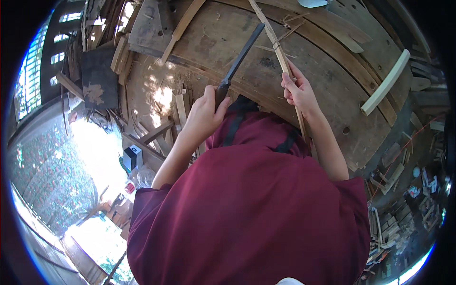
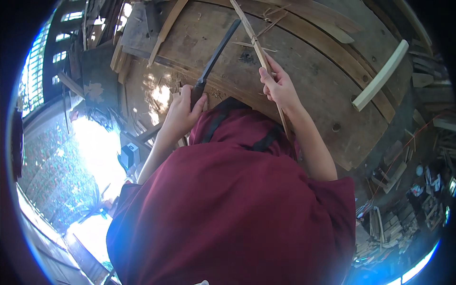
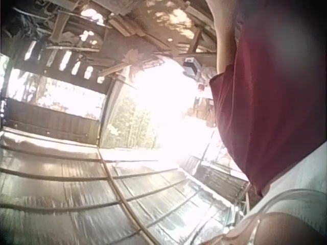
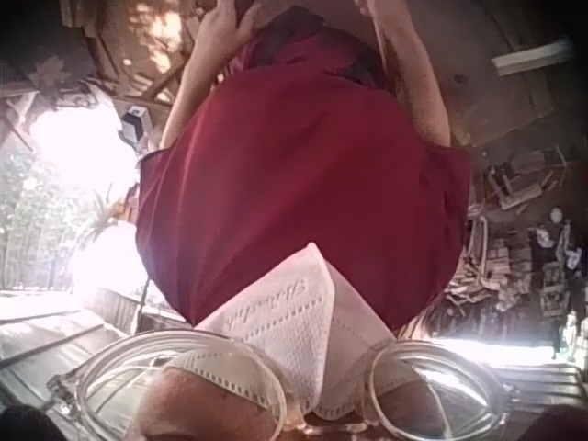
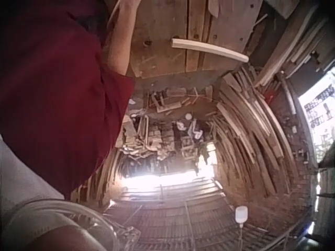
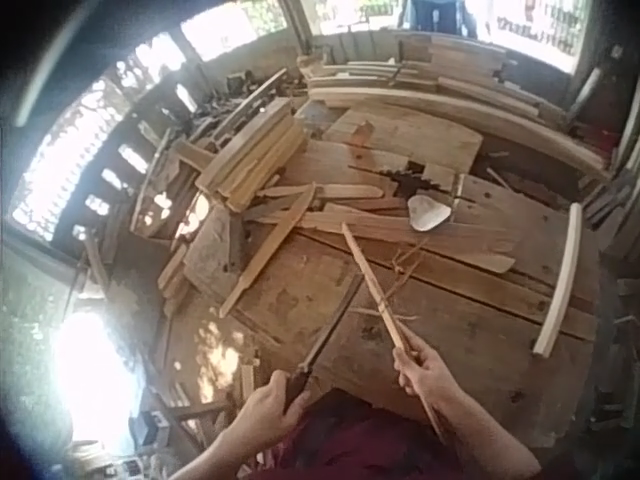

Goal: Carve a piece of wood using a handheld chisel.

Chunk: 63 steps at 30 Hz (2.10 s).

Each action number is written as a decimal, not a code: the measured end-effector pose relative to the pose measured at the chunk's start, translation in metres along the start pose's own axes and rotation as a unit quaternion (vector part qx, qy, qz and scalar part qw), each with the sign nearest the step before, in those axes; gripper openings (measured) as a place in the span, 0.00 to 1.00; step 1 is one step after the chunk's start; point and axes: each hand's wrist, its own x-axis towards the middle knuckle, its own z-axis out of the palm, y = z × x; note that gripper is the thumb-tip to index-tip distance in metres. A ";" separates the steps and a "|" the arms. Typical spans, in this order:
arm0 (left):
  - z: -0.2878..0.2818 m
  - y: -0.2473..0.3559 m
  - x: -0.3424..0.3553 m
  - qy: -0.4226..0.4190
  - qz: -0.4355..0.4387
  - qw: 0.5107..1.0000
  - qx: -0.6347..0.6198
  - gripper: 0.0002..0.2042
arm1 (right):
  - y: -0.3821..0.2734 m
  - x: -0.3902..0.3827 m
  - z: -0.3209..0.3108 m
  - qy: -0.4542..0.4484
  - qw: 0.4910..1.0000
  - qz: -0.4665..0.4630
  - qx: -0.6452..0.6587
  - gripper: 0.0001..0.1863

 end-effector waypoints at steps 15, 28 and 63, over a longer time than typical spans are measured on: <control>0.036 -0.029 0.000 -0.074 -0.306 0.780 -0.540 0.11 | -0.014 0.000 0.008 0.021 0.994 0.091 0.050 0.28; 0.023 0.008 -0.008 0.036 -0.043 0.998 -0.021 0.30 | -0.017 0.000 0.004 -0.004 0.992 0.095 0.084 0.28; 0.033 0.085 -0.023 -0.048 -0.141 0.982 0.117 0.30 | -0.015 -0.027 0.014 0.005 0.977 0.156 0.146 0.33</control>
